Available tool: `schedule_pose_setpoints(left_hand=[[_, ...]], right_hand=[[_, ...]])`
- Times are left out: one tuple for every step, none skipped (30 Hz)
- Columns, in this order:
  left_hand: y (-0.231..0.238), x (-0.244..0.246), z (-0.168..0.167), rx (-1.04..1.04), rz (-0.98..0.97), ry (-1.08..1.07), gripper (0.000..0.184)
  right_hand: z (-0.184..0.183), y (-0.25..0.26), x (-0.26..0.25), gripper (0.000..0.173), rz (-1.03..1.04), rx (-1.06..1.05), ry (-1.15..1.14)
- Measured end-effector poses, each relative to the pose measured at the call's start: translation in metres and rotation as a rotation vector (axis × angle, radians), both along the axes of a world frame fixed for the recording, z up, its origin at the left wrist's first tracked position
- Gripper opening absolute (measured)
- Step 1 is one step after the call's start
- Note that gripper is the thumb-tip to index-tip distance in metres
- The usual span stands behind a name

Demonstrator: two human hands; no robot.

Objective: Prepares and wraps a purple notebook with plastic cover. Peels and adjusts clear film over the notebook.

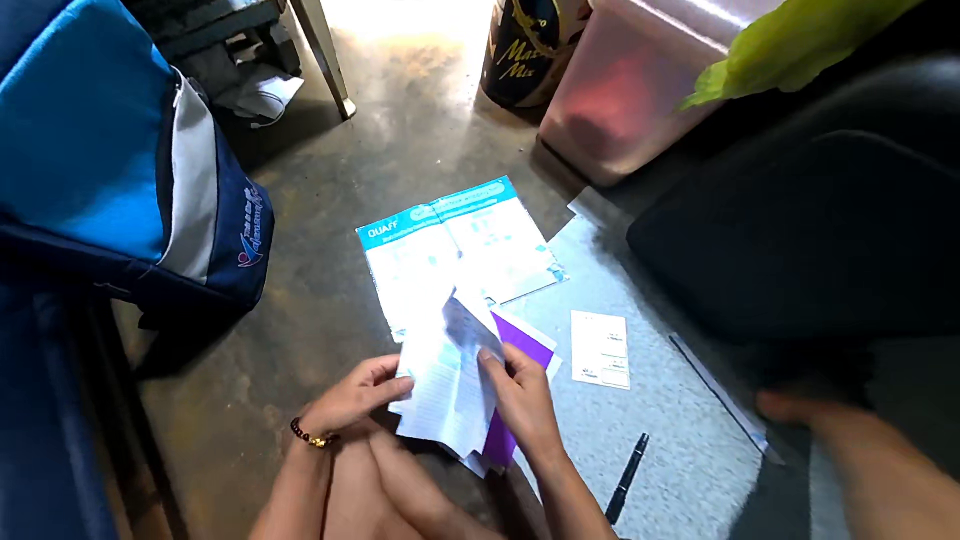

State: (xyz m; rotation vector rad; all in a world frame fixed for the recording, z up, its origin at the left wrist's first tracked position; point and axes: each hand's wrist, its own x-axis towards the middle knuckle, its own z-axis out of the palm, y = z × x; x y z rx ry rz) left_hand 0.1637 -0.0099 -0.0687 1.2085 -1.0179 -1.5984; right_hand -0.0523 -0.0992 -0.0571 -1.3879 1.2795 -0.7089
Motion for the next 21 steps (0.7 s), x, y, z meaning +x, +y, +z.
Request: schedule_pose_setpoints(left_hand=[[-0.001,-0.005,-0.002,0.005,-0.029,0.043,0.035],[-0.003,-0.013,-0.003,0.064,0.023,0.06,0.048],[-0.008,-0.023,-0.005,0.143,0.149,0.052,0.052],[-0.017,-0.034,-0.008,0.212,0.303,0.005,0.046],[-0.026,-0.044,-0.016,0.254,0.397,-0.08,0.035],[-0.034,-0.052,-0.026,0.282,0.415,-0.176,0.026],[-0.041,-0.059,-0.036,0.296,0.389,-0.268,0.025],[-0.047,-0.066,-0.043,0.3,0.341,-0.348,0.025],[-0.052,-0.072,-0.047,0.305,0.279,-0.412,0.026],[-0.056,-0.075,-0.049,0.31,0.208,-0.452,0.027],[-0.06,-0.076,-0.049,0.308,0.149,-0.462,0.028],[-0.061,-0.075,-0.05,0.304,0.109,-0.439,0.029],[-0.061,-0.074,-0.051,0.304,0.095,-0.375,0.031],[-0.059,-0.075,-0.052,0.305,0.104,-0.275,0.032],[-0.056,-0.076,-0.052,0.305,0.118,-0.168,0.034],[-0.052,-0.079,-0.05,0.3,0.136,-0.087,0.034],[-0.047,-0.084,-0.046,0.293,0.158,-0.044,0.029],[-0.043,-0.09,-0.04,0.283,0.17,-0.039,0.022],[-0.038,-0.096,-0.034,0.268,0.174,-0.061,0.018],[-0.033,-0.102,-0.027,0.246,0.172,-0.091,0.016],[-0.029,-0.109,-0.019,0.228,0.175,-0.113,0.016]], right_hand=[[0.002,0.001,-0.009,0.018,0.002,0.003,0.015],[0.004,0.001,-0.018,0.017,0.002,0.007,0.021],[0.005,0.001,-0.026,0.017,-0.005,0.011,0.026],[0.006,0.001,-0.033,0.016,-0.018,0.016,0.035],[0.007,0.001,-0.039,0.015,-0.035,0.022,0.049],[0.006,0.001,-0.044,0.013,-0.05,0.025,0.064],[0.005,0.001,-0.049,0.012,-0.06,0.035,0.077],[0.004,0.002,-0.054,0.012,-0.065,0.049,0.084],[0.002,0.003,-0.059,0.012,-0.068,0.063,0.088],[0.001,0.005,-0.063,0.012,-0.073,0.077,0.082],[-0.001,0.006,-0.067,0.012,-0.079,0.085,0.075],[-0.004,0.007,-0.072,0.012,-0.088,0.085,0.068],[-0.006,0.007,-0.076,0.012,-0.099,0.081,0.061],[-0.008,0.007,-0.08,0.011,-0.108,0.078,0.058],[-0.01,0.008,-0.082,0.012,-0.117,0.076,0.06],[-0.011,0.007,-0.084,0.012,-0.125,0.074,0.065],[-0.011,0.007,-0.085,0.013,-0.134,0.068,0.071],[-0.012,0.006,-0.086,0.013,-0.139,0.057,0.083],[-0.012,0.006,-0.086,0.013,-0.148,0.033,0.093],[-0.013,0.007,-0.085,0.009,-0.157,-0.01,0.102],[-0.013,0.009,-0.085,0.008,-0.163,-0.076,0.111]])
